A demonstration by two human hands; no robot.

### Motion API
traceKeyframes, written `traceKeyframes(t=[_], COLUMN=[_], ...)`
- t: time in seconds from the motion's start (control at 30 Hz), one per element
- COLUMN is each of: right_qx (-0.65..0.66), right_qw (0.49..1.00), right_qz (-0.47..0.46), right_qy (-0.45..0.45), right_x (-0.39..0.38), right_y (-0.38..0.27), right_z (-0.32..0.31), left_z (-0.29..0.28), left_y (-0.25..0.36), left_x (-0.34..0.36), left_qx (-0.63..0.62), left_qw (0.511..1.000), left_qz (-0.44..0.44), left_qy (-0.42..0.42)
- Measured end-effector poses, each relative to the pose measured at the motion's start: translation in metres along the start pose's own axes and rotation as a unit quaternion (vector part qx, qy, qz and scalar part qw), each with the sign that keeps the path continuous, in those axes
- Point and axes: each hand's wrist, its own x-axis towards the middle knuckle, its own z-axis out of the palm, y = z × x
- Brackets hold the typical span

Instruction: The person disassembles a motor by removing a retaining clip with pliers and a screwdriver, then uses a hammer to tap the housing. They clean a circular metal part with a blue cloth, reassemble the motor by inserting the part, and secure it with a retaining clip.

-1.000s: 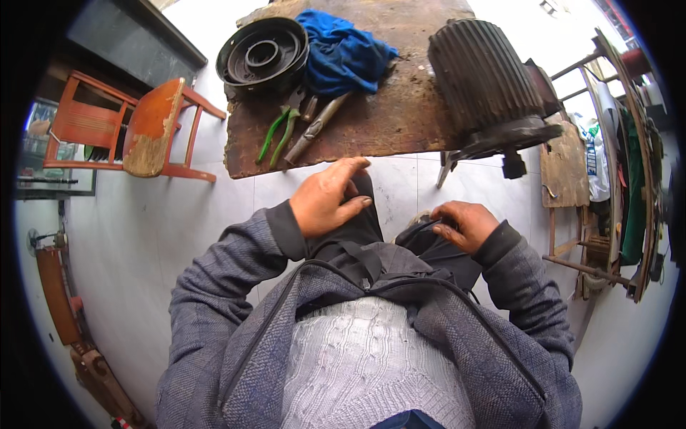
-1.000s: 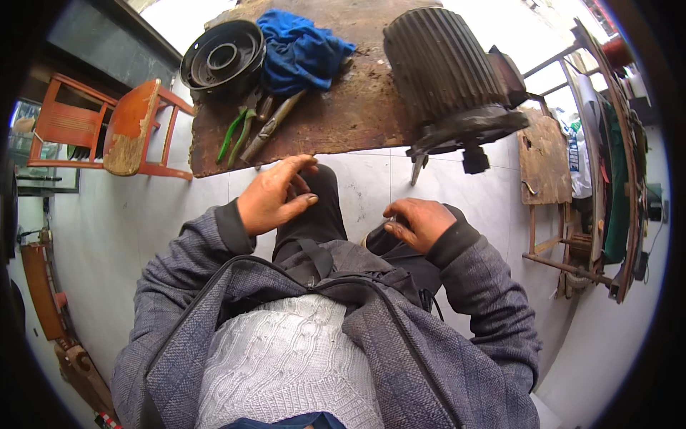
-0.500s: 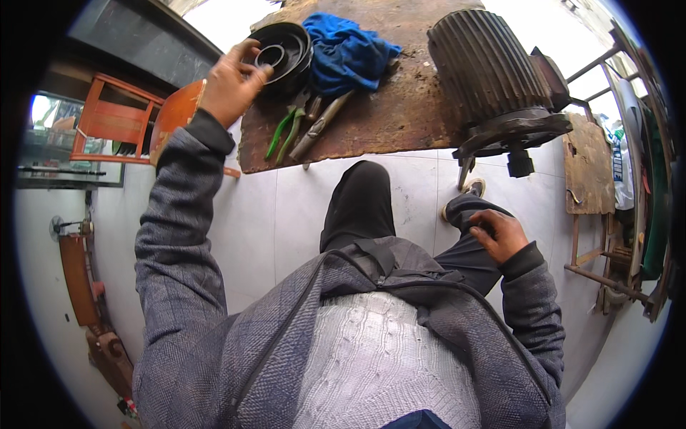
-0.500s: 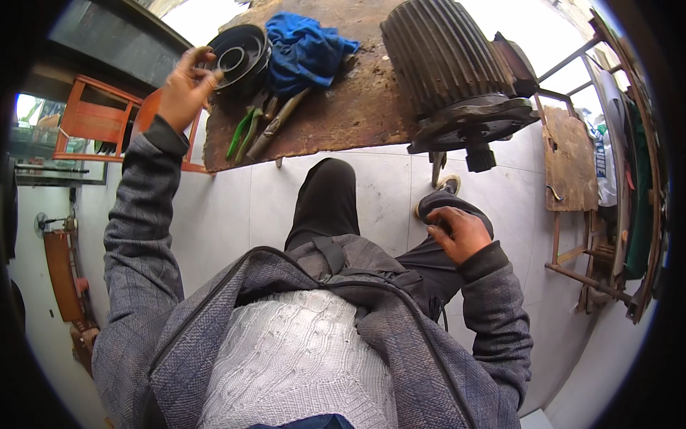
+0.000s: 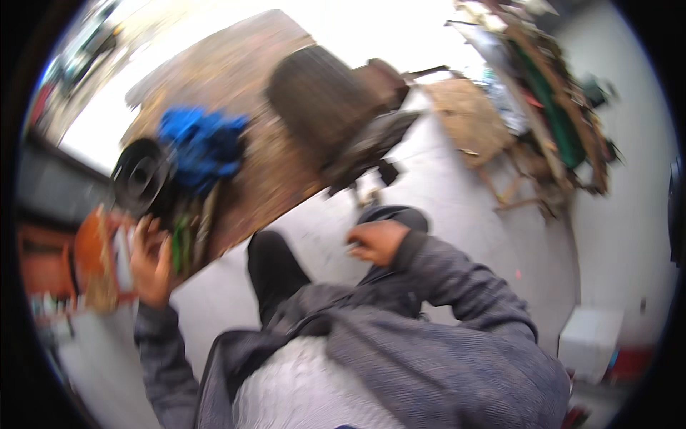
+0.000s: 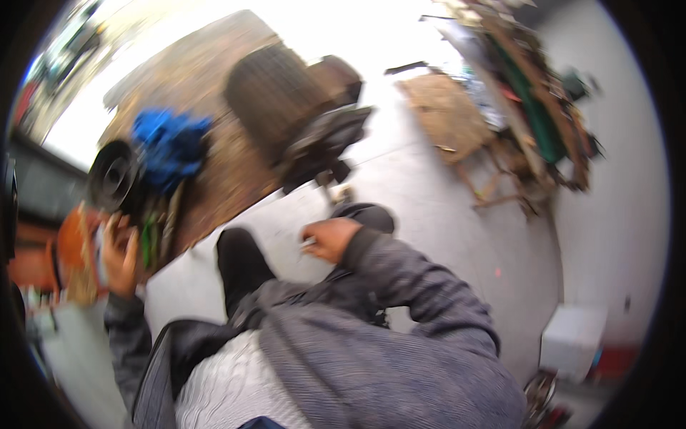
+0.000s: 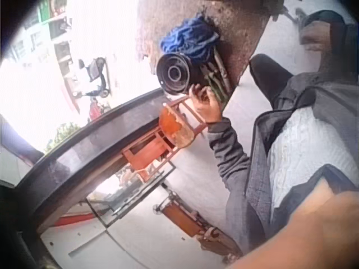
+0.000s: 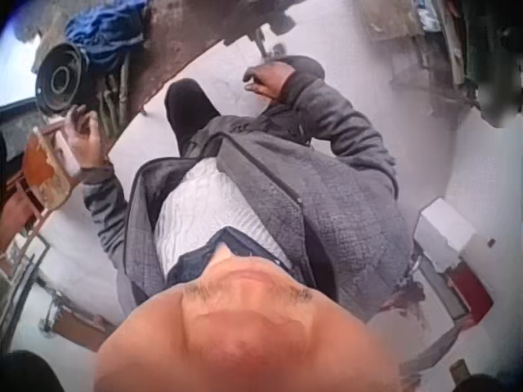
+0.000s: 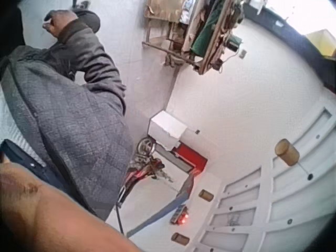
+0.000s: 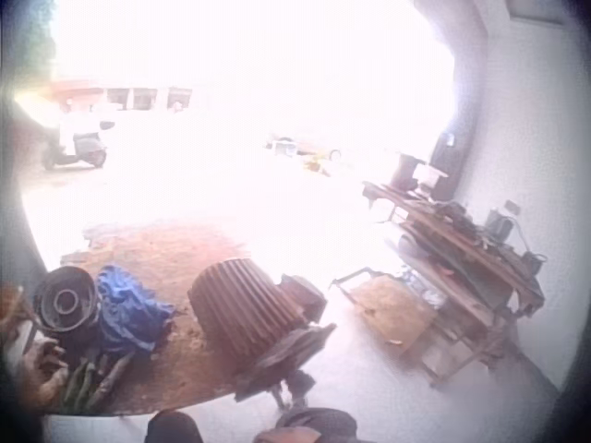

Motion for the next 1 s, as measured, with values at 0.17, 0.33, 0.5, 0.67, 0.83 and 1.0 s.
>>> traceKeyframes(t=[0.17,0.33,0.5,0.67,0.83,1.0], right_qx=[-0.037,-0.064,-0.058,-0.052,-0.056,-0.047], right_qw=[0.999,0.998,0.998,0.997,0.995,0.995], right_qz=[-0.012,0.006,0.028,0.032,0.027,0.03], right_qy=[0.01,-0.003,0.019,0.04,0.074,0.077], right_x=[0.004,-0.001,-0.014,-0.023,-0.033,-0.049], right_y=[-0.013,-0.021,-0.015,-0.004,0.003,0.001], right_z=[-0.014,-0.015,-0.01,-0.008,-0.011,-0.014], left_z=[0.01,0.007,0.013,0.025,0.035,0.05], left_y=[-0.012,-0.022,-0.011,0.002,0.013,0.037], left_x=[0.005,0.016,0.018,0.034,0.059,0.076], left_qx=[-0.017,-0.004,0.026,0.058,0.087,0.313], left_qw=[0.998,0.996,0.994,0.986,0.983,0.905], left_qz=[0.052,0.079,0.092,0.139,0.094,0.254], left_qy=[-0.033,-0.037,-0.06,-0.076,-0.129,-0.136])
